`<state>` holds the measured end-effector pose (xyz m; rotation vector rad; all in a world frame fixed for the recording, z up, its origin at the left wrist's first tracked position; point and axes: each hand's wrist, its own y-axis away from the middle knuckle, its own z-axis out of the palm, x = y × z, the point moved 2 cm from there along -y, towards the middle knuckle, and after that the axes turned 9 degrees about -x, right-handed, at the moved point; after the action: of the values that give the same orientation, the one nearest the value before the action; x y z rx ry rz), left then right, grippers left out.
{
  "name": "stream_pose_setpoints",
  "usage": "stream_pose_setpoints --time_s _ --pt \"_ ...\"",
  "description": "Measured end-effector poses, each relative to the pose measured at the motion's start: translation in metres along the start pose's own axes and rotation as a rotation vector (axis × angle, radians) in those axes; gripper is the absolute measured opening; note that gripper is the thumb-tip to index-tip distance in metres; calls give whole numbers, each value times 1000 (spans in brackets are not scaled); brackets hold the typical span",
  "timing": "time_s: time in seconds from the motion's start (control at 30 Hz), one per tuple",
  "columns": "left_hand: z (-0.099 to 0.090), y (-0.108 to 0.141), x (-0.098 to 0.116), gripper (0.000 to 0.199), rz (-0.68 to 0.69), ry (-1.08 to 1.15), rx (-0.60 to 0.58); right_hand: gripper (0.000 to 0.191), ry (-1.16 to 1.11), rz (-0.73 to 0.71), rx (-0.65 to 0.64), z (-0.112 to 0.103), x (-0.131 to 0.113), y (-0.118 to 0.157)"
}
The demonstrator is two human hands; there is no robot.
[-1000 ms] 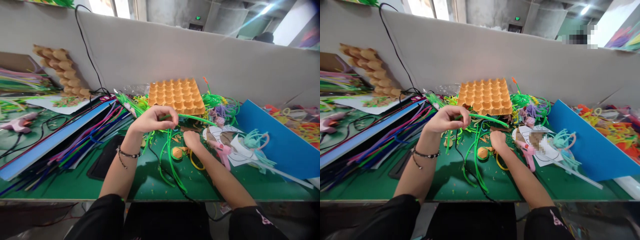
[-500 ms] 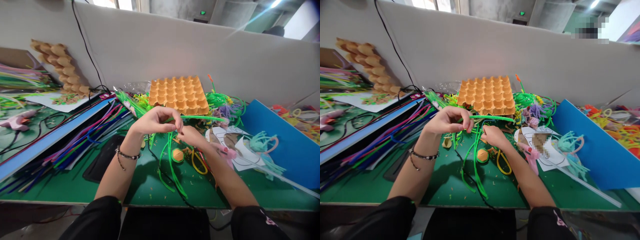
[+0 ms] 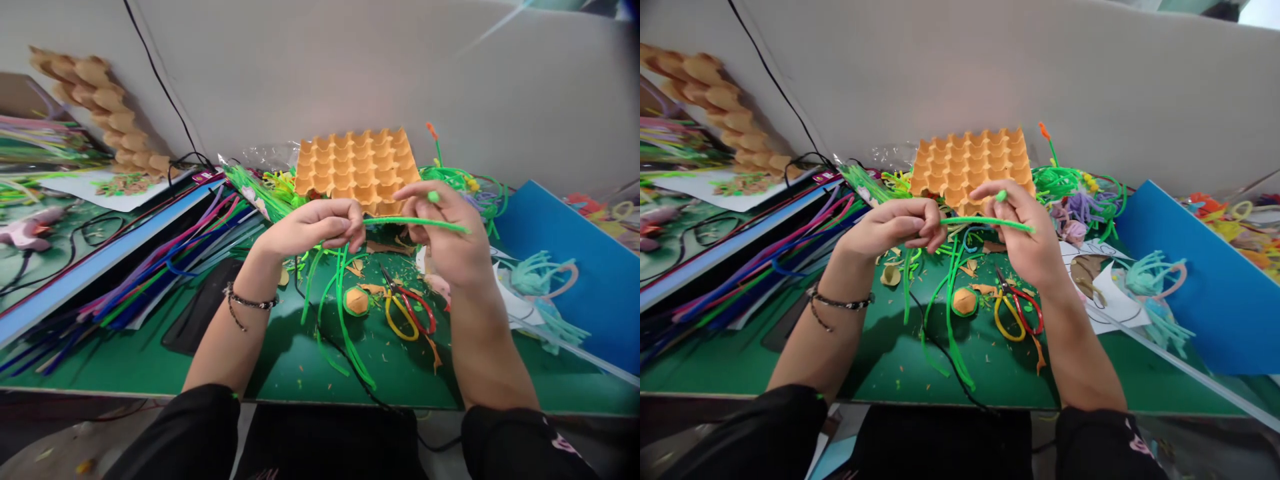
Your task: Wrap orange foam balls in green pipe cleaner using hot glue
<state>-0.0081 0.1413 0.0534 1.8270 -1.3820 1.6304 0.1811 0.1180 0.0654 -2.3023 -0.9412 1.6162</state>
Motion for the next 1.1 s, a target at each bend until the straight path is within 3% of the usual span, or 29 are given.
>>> stream_pose_setpoints --time_s 0.07,0.17,0.33,0.43,0.53,0.73,0.93,1.1 --pt "-3 2 1 15 -92 -70 9 26 -84 -37 -5 5 -4 2" --pt "-8 9 4 21 -163 -209 46 43 -103 -64 -171 17 -11 6" --pt "-16 19 8 24 -190 -276 60 29 440 -53 -144 15 -12 8" --pt "-21 24 10 26 -167 -302 91 26 670 -9 -276 12 -7 5" --pt "-23 27 10 27 -143 -291 124 32 725 15 -372 11 -5 5" --pt "-11 16 9 14 -198 -319 139 32 920 62 -340 20 -6 7" --pt "9 -4 3 24 -325 -705 62 29 1198 191 -389 39 0 6" --pt "6 -4 -1 19 -319 -715 19 27 1174 245 -434 42 2 6"
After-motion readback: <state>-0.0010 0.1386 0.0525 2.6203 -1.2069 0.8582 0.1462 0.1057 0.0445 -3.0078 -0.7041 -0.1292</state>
